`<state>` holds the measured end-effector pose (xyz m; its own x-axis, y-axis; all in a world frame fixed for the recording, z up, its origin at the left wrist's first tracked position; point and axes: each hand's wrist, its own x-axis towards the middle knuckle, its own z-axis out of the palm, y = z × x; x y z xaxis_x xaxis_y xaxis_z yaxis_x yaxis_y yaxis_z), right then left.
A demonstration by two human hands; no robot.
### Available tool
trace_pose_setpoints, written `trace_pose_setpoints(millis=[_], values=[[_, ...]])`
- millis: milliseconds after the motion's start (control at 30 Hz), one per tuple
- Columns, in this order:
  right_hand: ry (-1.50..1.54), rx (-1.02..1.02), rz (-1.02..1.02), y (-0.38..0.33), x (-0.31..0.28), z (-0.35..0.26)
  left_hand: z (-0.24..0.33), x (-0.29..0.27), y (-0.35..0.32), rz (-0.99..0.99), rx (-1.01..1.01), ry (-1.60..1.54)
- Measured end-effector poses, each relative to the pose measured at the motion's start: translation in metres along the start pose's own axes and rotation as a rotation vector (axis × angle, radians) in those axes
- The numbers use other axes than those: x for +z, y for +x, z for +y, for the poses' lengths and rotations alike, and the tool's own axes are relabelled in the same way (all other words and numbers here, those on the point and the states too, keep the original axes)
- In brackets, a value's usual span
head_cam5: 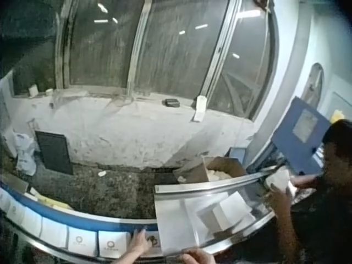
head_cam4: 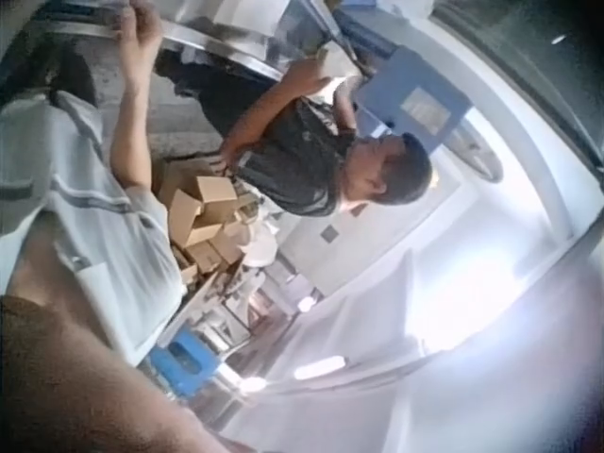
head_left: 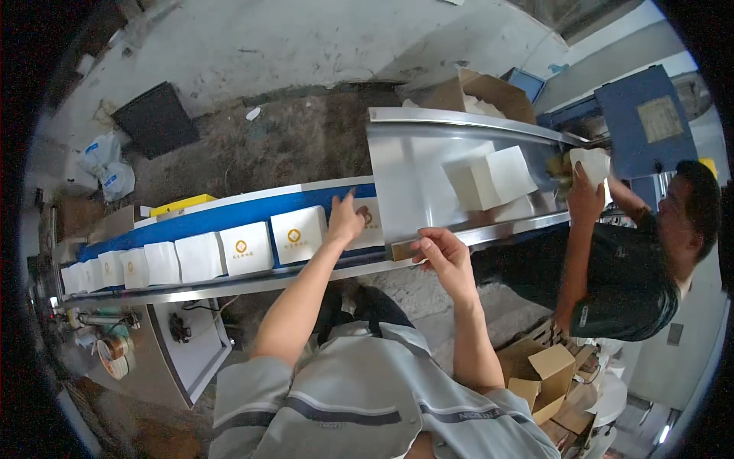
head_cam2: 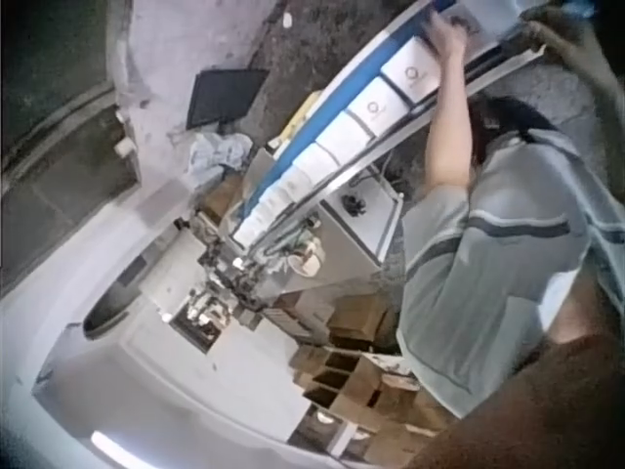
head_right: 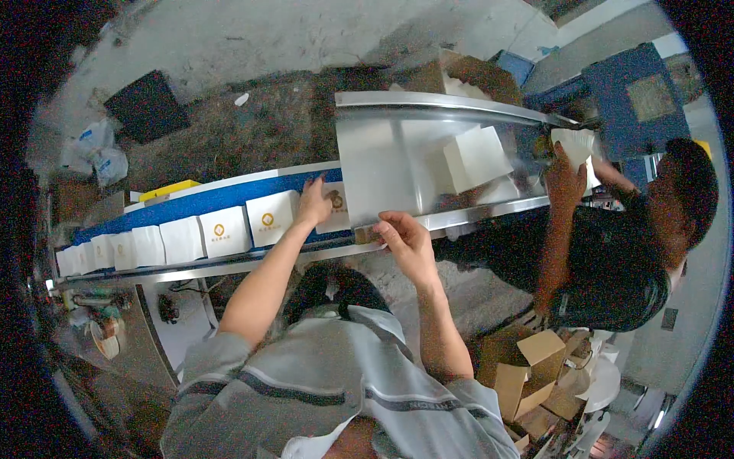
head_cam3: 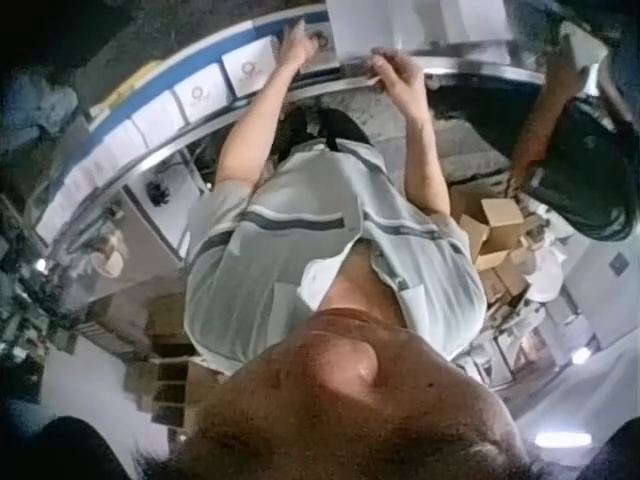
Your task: Placing stacks of printed paper napkins or coasters onto a moving conveyor belt in a production line.
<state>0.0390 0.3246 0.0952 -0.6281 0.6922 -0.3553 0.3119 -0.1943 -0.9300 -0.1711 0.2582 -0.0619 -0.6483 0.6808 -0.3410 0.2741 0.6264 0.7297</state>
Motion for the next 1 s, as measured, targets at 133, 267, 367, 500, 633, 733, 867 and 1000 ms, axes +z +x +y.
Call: trace_pose_setpoints(millis=[133,267,367,500,633,733,867,1000], values=[[0.029,-0.025,-0.033,-0.002,-0.022,0.004,-0.004,0.001,-0.002,0.160,0.020,0.008],[0.035,0.012,-0.050,0.000,-0.051,0.014,-0.018,0.017,-0.004,0.396,0.080,-0.071],[0.057,-0.006,-0.102,0.001,-0.065,0.020,-0.034,0.028,0.002,0.416,-0.014,-0.082],[-0.001,-0.060,-0.101,0.012,-0.105,0.056,0.042,0.029,-0.003,-0.005,-0.429,-0.182],[0.091,0.023,-0.195,0.006,-0.103,0.048,-0.045,0.054,0.015,0.011,-0.411,-0.318],[0.088,0.013,-0.262,-0.002,-0.095,0.043,-0.139,0.048,0.031,0.043,-0.485,-0.597],[0.146,0.044,-0.167,-0.004,-0.121,0.064,-0.052,0.066,0.031,-0.106,-0.578,-0.859],[0.134,0.014,-0.238,-0.004,-0.112,0.065,-0.054,0.040,0.014,-0.154,-0.543,-1.012]])
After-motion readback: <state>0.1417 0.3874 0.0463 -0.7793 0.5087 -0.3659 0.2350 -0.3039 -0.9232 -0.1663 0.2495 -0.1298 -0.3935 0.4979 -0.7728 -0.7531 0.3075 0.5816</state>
